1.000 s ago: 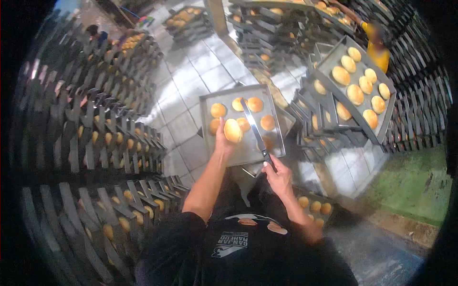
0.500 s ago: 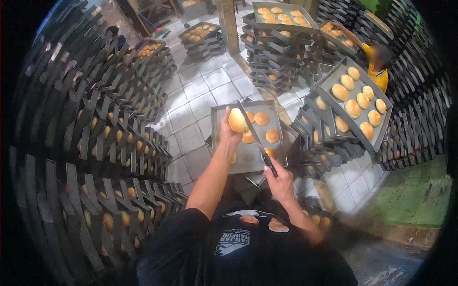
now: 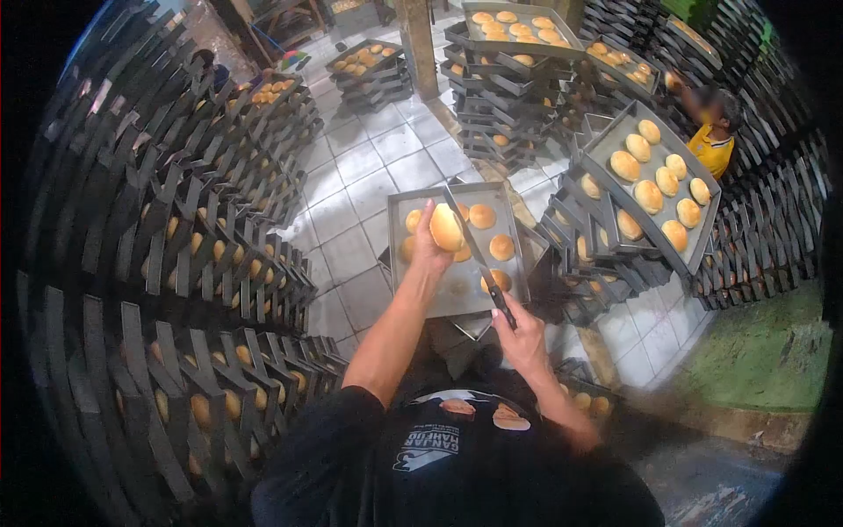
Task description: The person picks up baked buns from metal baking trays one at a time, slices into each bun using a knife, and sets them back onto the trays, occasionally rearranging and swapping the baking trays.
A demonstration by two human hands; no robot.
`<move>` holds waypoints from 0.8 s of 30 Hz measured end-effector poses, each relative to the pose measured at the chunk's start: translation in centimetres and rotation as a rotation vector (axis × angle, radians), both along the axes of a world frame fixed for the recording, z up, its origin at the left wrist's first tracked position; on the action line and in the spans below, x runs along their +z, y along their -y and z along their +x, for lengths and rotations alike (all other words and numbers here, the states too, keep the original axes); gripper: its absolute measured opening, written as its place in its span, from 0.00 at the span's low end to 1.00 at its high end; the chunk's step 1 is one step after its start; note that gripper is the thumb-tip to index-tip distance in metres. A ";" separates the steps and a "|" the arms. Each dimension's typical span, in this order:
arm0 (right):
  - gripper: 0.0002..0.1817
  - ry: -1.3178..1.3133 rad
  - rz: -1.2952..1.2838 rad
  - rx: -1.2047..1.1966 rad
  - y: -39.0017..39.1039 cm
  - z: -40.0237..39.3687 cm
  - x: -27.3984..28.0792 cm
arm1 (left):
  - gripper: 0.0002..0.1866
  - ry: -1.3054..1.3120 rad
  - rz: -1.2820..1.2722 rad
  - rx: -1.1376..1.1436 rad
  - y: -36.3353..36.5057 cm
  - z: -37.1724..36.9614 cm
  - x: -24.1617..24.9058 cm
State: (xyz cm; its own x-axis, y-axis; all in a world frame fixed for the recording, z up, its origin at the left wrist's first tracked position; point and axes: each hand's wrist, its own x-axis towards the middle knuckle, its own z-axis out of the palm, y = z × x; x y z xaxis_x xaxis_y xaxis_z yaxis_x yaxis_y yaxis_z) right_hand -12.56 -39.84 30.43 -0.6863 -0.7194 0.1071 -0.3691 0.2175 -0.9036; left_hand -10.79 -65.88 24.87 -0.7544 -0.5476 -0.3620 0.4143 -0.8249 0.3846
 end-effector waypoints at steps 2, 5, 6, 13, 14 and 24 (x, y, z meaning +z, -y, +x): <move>0.21 0.020 0.074 -0.029 0.5 -0.6 -0.9 | 0.19 0.031 -0.004 -0.013 -1.5 -0.8 -0.2; 0.22 0.021 -0.001 -0.024 3.3 -2.5 -0.1 | 0.21 0.034 -0.004 -0.043 -2.7 -1.6 -1.1; 0.22 0.044 0.001 -0.006 3.4 -2.6 0.8 | 0.21 0.051 0.014 -0.028 -2.4 -1.6 -0.9; 0.22 -0.050 -0.022 0.010 0.0 0.3 -1.6 | 0.19 0.135 -0.009 -0.011 -0.9 0.1 -0.5; 0.22 -0.034 0.015 -0.003 0.7 -0.3 -1.7 | 0.19 0.148 -0.016 0.007 -2.1 -0.5 -1.1; 0.22 0.054 0.080 0.013 0.4 -0.5 -0.9 | 0.30 0.200 -0.131 0.033 -1.4 0.4 -0.1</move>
State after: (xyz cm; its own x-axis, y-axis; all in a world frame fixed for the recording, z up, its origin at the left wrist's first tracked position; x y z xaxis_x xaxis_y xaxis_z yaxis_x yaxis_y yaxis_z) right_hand -13.10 -40.26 29.55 -0.6805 -0.7327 0.0122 -0.3234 0.2854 -0.9022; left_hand -10.41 -64.46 24.74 -0.6560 -0.6226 -0.4266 0.3451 -0.7501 0.5641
